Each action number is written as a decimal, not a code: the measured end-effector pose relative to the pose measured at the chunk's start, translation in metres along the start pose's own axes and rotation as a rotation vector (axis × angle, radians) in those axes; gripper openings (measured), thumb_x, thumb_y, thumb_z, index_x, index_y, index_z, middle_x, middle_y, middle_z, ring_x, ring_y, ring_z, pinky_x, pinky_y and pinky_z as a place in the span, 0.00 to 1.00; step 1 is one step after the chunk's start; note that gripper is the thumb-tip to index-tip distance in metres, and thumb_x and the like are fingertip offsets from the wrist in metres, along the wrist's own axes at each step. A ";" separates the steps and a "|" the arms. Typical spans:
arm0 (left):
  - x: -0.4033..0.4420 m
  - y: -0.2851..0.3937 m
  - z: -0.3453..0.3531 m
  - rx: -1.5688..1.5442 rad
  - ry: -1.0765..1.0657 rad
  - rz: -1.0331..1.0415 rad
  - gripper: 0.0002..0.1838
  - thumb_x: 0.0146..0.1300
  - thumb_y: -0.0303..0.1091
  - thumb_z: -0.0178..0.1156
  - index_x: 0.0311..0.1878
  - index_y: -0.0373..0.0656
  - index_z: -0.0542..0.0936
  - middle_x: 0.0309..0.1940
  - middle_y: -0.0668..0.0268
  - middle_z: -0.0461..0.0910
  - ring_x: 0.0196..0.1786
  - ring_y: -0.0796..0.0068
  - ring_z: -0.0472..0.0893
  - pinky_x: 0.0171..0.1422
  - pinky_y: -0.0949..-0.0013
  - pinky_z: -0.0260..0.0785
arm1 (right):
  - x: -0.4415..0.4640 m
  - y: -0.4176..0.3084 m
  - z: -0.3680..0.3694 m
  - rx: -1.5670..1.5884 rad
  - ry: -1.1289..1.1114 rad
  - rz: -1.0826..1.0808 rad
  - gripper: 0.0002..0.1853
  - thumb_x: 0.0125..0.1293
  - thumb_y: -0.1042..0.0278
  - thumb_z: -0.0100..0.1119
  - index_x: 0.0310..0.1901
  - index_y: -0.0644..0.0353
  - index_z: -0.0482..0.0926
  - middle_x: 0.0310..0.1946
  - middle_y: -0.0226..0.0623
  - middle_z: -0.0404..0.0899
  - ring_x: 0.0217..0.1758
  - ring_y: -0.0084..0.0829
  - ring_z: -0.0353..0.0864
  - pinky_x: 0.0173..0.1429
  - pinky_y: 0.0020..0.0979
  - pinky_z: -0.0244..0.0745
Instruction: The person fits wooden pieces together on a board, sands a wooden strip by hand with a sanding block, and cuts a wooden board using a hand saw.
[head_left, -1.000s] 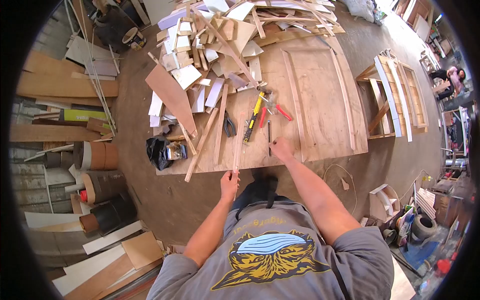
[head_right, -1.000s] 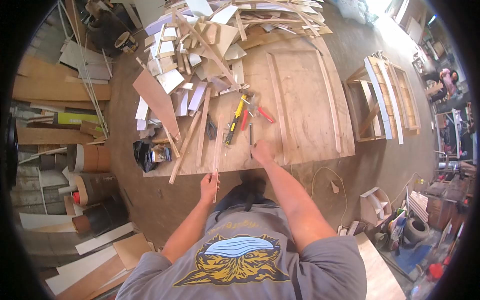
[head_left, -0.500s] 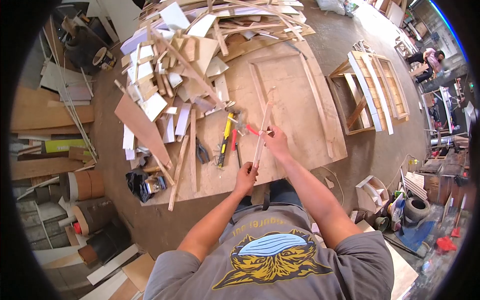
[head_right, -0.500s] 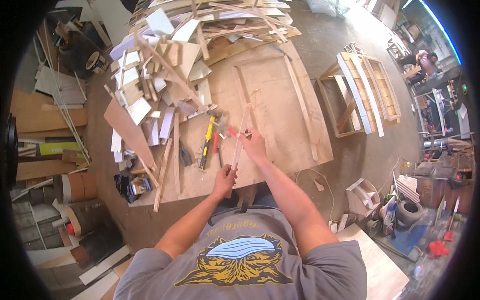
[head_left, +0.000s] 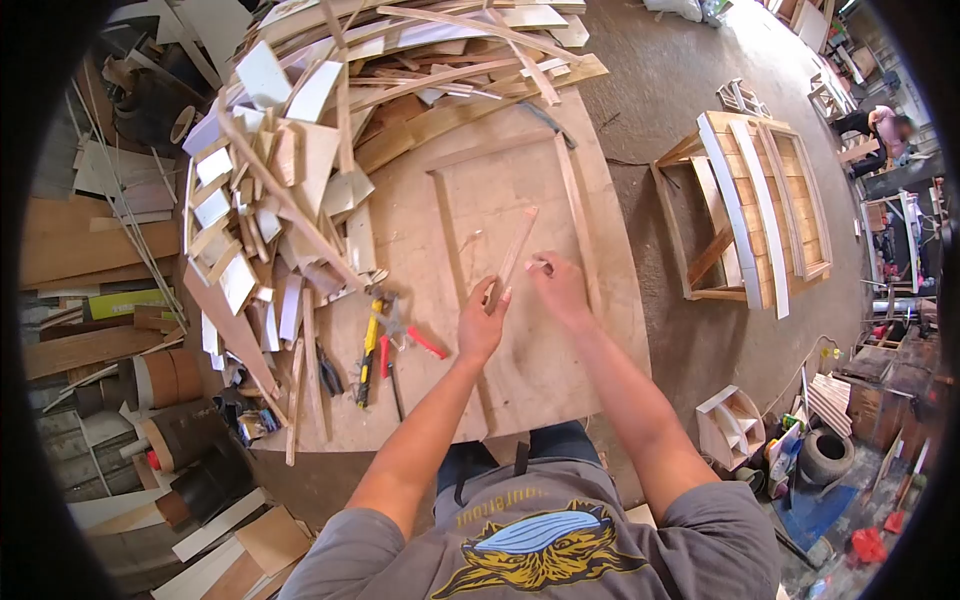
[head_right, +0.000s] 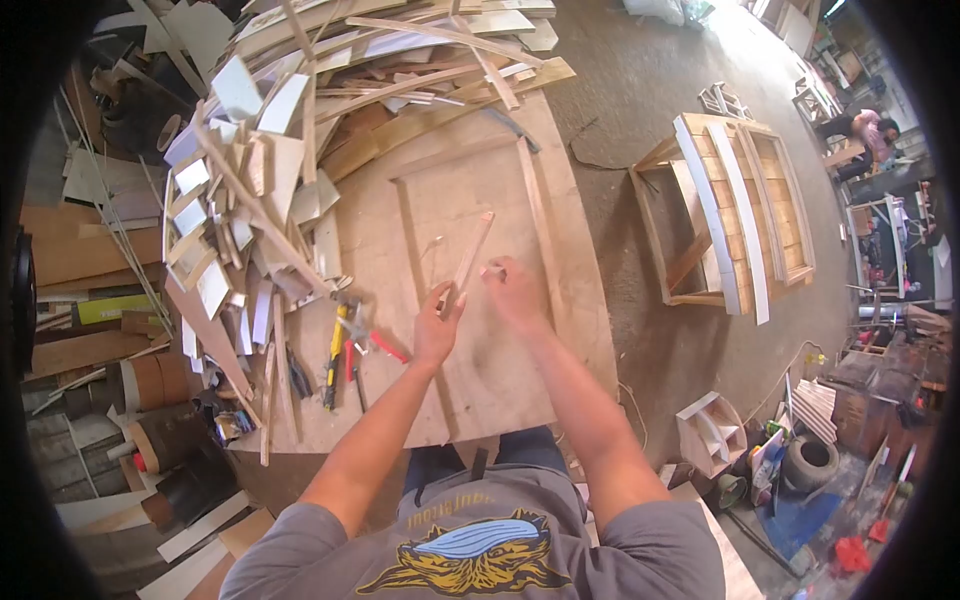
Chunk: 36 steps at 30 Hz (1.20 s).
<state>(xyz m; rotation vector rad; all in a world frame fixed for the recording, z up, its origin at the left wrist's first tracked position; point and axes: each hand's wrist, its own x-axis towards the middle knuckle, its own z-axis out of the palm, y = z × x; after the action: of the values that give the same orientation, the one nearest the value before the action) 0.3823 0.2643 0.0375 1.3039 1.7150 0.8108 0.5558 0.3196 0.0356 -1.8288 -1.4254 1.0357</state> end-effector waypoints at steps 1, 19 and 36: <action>0.013 0.000 0.005 0.061 0.009 0.065 0.26 0.74 0.50 0.65 0.70 0.50 0.78 0.50 0.51 0.85 0.49 0.56 0.85 0.53 0.57 0.77 | 0.017 0.008 -0.015 -0.115 0.010 -0.006 0.23 0.69 0.53 0.68 0.52 0.67 0.84 0.36 0.45 0.86 0.42 0.43 0.88 0.50 0.42 0.82; 0.152 0.018 0.012 0.560 -0.044 0.304 0.20 0.68 0.43 0.69 0.62 0.56 0.84 0.48 0.62 0.81 0.48 0.55 0.85 0.48 0.54 0.79 | 0.117 0.060 -0.056 -0.504 -0.009 0.033 0.24 0.71 0.59 0.65 0.64 0.56 0.72 0.54 0.50 0.81 0.54 0.56 0.85 0.53 0.54 0.82; 0.145 0.031 0.025 0.333 -0.068 0.147 0.20 0.71 0.44 0.66 0.59 0.42 0.82 0.51 0.48 0.83 0.53 0.45 0.83 0.57 0.51 0.77 | 0.116 0.068 -0.056 -0.463 0.009 0.036 0.25 0.69 0.61 0.64 0.65 0.55 0.74 0.55 0.48 0.81 0.55 0.55 0.84 0.55 0.53 0.81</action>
<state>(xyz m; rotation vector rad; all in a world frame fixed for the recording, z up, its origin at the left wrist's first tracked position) 0.3993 0.4126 0.0205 1.6776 1.7666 0.5686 0.6521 0.4153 -0.0163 -2.1804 -1.7390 0.7516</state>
